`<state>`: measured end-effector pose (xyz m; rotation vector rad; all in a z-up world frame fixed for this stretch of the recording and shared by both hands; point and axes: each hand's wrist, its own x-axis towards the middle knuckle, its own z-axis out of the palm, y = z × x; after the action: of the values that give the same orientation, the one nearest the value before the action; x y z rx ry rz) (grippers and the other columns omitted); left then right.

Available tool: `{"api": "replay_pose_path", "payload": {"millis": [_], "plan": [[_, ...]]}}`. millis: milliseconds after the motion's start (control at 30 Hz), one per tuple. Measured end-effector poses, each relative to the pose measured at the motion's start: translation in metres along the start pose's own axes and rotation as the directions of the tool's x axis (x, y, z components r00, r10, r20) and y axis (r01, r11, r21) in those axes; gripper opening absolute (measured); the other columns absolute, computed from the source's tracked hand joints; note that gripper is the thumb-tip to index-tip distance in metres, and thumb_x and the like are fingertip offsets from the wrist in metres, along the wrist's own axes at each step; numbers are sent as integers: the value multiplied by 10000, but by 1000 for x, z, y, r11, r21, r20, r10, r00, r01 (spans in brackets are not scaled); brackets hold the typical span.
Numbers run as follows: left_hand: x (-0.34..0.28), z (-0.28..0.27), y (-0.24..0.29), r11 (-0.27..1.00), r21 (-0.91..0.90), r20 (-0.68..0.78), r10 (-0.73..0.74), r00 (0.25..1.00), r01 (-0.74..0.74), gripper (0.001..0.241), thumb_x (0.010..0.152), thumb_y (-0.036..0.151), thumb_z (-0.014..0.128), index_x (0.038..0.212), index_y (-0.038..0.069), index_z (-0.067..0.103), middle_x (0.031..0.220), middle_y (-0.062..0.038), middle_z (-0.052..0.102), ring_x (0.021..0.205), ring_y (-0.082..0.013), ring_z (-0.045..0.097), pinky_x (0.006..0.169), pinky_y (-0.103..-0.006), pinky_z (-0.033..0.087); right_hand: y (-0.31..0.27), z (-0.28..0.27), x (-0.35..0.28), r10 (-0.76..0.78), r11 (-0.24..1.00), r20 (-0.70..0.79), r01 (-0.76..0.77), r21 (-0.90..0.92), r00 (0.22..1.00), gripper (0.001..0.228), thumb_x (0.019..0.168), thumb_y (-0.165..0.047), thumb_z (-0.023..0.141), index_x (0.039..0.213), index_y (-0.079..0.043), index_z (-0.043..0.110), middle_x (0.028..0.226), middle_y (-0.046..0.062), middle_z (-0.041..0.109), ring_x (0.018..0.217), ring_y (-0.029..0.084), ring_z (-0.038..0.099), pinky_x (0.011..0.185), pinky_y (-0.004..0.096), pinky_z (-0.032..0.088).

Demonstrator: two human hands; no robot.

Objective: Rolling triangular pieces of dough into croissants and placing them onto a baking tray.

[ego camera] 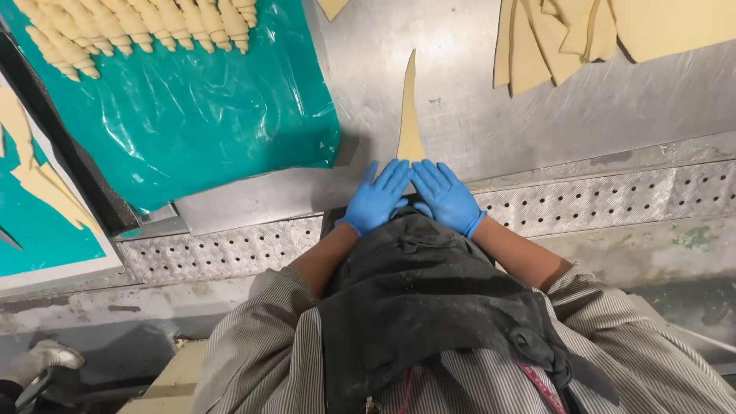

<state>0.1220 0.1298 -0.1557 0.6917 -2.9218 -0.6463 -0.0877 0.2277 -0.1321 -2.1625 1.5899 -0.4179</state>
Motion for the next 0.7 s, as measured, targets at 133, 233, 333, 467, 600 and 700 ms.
{"api": "replay_pose_path", "payload": {"millis": [133, 233, 333, 467, 600, 700], "plan": [[20, -26, -2, 992, -60, 136, -97, 986, 106, 741, 992, 445, 575, 1577, 46, 357, 1650, -138, 326, 1532, -300, 286, 1249, -532, 182, -3, -5, 26, 115, 993, -1, -115, -27, 993, 749, 937, -345, 650, 1530, 46, 413, 1571, 259, 419, 1468, 423, 389, 1218, 552, 290], [13, -16, -2, 991, -61, 121, -114, 986, 122, 733, 1006, 435, 555, 1586, 43, 336, 1652, -141, 321, 1544, -302, 274, 1257, -528, 176, -9, -19, 29, 146, 989, -1, -146, -11, 989, 720, 929, -293, 643, 1523, 50, 422, 1582, 262, 410, 1482, 434, 375, 1228, 550, 278], [0, -3, 1, 999, -15, 107, -49, 993, 51, 716, 1009, 407, 549, 1585, 40, 332, 1652, -139, 312, 1540, -300, 271, 1246, -540, 171, -6, -3, 10, 109, 994, 35, -109, -19, 993, 707, 904, -282, 645, 1499, 36, 434, 1573, 255, 413, 1476, 430, 378, 1225, 547, 269], [8, -11, -3, 993, -88, 138, -62, 988, 74, 708, 995, 323, 557, 1588, 16, 322, 1672, -161, 286, 1556, -310, 269, 1258, -519, 181, -4, -7, 23, 93, 996, 19, -93, 0, 995, 683, 958, -268, 651, 1519, 49, 423, 1591, 260, 407, 1493, 415, 375, 1250, 552, 262], [28, -28, -15, 955, -259, 19, -147, 989, 147, 701, 993, 248, 593, 1576, -23, 313, 1658, -220, 281, 1560, -374, 246, 1272, -521, 181, -8, -28, 48, 135, 990, -52, -137, -35, 989, 709, 936, -256, 658, 1510, 80, 413, 1562, 288, 408, 1467, 445, 384, 1222, 564, 280], [31, -41, -24, 900, -404, -168, -247, 954, 162, 681, 998, 176, 615, 1571, -43, 321, 1638, -254, 306, 1554, -419, 248, 1282, -523, 196, -11, -30, 44, 10, 999, 6, -10, 45, 1000, 650, 913, -221, 648, 1479, 33, 451, 1533, 251, 452, 1440, 411, 429, 1202, 545, 313]]}}
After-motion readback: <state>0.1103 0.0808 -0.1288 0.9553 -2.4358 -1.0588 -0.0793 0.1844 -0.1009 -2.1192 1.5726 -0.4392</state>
